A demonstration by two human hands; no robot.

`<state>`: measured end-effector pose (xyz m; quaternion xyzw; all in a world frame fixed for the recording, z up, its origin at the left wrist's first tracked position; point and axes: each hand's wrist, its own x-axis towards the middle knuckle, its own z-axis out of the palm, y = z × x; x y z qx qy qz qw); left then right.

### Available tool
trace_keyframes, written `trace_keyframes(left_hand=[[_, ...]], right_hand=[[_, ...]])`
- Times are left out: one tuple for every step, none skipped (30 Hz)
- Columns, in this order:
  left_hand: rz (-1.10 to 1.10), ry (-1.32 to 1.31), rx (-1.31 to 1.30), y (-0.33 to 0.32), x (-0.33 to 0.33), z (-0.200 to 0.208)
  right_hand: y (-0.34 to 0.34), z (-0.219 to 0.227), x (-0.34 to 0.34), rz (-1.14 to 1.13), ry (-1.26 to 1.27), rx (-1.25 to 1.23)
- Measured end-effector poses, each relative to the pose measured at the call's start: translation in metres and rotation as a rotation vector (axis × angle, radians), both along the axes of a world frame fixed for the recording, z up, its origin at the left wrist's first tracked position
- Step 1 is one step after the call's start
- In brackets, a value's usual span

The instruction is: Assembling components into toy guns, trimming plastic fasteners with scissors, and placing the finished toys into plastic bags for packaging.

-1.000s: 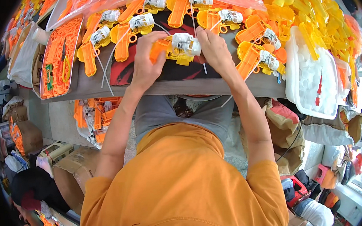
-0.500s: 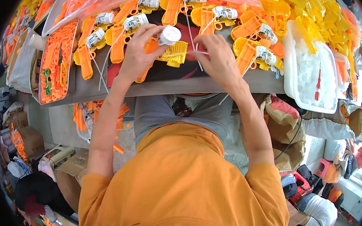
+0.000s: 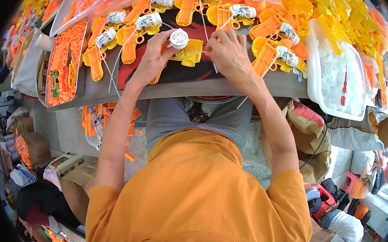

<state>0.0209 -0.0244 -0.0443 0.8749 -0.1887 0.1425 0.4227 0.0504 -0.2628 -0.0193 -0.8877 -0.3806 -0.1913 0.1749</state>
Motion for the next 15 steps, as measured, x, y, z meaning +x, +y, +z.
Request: trace_keyframes(left_hand=[[0.006,0.0,0.002,0.0,-0.001,0.0],[0.022,-0.02,0.02,0.0,-0.001,0.0],[0.039,-0.039,0.037,0.0,-0.002,-0.001],[0.043,-0.086,0.046,-0.002,0.0,-0.002],[0.036,-0.088,0.044,-0.004,0.001,-0.004],[0.062,-0.081,0.044,-0.003,0.001,-0.005],[0.083,-0.075,0.042,-0.004,0.002,-0.006],[0.088,-0.089,0.041,-0.007,0.004,-0.006],[0.087,-0.091,0.043,-0.008,0.005,-0.005],[0.075,-0.094,0.028,-0.006,0.005,-0.004],[0.06,-0.094,0.011,-0.008,0.004,-0.003],[0.081,-0.138,0.028,-0.009,0.002,-0.003],[0.08,-0.136,0.026,-0.008,0.0,-0.005],[0.091,-0.179,0.016,-0.009,0.001,-0.003],[0.103,-0.222,0.005,-0.009,0.002,-0.001]], right_hand=[[0.002,0.013,-0.006,0.006,0.0,0.002],[0.005,0.029,-0.016,0.009,0.148,0.045],[0.009,0.038,-0.026,0.012,0.297,0.086],[0.014,0.036,-0.036,0.075,0.245,0.18],[0.024,0.029,-0.05,0.13,0.184,0.203],[0.038,0.02,-0.067,0.163,0.145,0.148],[0.047,0.009,-0.084,0.202,0.109,0.065],[0.05,-0.009,-0.095,0.258,0.171,0.117],[0.053,-0.022,-0.101,0.326,0.234,0.174],[0.051,-0.019,-0.098,0.284,0.311,0.23],[0.043,-0.013,-0.094,0.236,0.391,0.284],[0.039,-0.009,-0.084,0.08,0.35,0.335],[0.039,0.003,-0.074,-0.049,0.274,0.351],[0.039,0.003,-0.062,-0.074,0.233,0.325],[0.04,0.002,-0.052,-0.097,0.192,0.299]])
